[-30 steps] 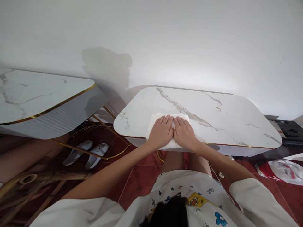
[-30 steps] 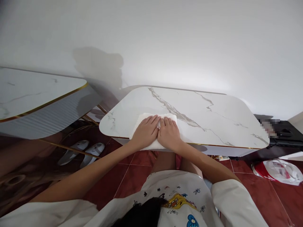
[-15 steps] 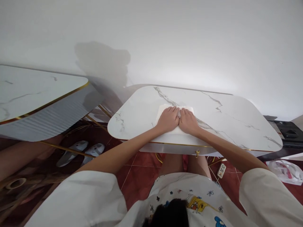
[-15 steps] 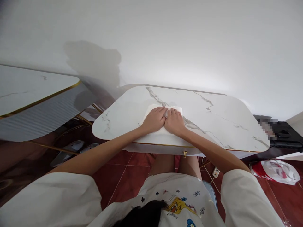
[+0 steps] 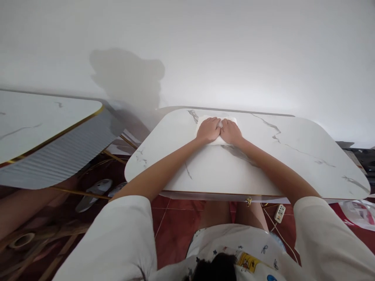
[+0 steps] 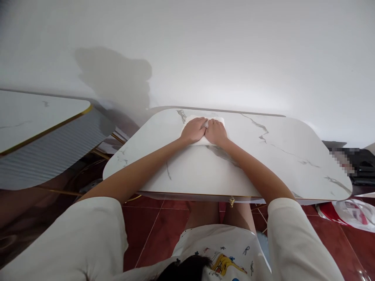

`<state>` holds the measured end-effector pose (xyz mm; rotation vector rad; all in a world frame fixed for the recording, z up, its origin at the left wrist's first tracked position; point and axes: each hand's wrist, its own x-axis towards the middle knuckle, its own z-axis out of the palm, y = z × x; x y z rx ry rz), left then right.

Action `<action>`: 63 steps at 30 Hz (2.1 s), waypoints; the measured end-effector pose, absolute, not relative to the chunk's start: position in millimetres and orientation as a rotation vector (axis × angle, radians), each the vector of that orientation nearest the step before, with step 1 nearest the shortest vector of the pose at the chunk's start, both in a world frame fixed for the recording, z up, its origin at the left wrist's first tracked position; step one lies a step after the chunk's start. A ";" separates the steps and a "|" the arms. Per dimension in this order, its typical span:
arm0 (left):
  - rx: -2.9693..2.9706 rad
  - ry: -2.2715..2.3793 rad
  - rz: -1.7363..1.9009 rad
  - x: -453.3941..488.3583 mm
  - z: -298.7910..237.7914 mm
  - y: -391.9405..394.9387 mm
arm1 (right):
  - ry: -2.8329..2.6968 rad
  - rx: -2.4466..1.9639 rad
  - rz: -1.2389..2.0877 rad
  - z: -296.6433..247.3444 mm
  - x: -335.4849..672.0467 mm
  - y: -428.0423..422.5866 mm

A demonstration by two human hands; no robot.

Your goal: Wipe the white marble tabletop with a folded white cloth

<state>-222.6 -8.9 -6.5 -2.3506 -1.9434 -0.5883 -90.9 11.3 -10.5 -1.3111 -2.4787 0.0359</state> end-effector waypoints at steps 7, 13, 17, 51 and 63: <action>-2.332 -1.940 -0.534 -229.5 -6.8 31.6 | -2.452 -1.322 0.063 -9.2 -99.9 50.1; -2.320 -1.924 -0.525 -228.6 -8.5 57.0 | -2.440 -1.357 0.064 -9.0 -99.9 73.9; -2.346 -1.880 -0.537 -225.4 -8.0 73.7 | -2.415 -1.395 0.070 -9.7 -96.9 86.0; -2.481 -1.619 -0.515 -200.2 -25.1 17.1 | -2.352 -1.464 0.045 -18.6 -58.7 6.6; -2.469 -1.721 -0.470 -201.4 -23.2 -34.1 | -2.426 -1.469 0.062 -16.2 -58.9 -37.6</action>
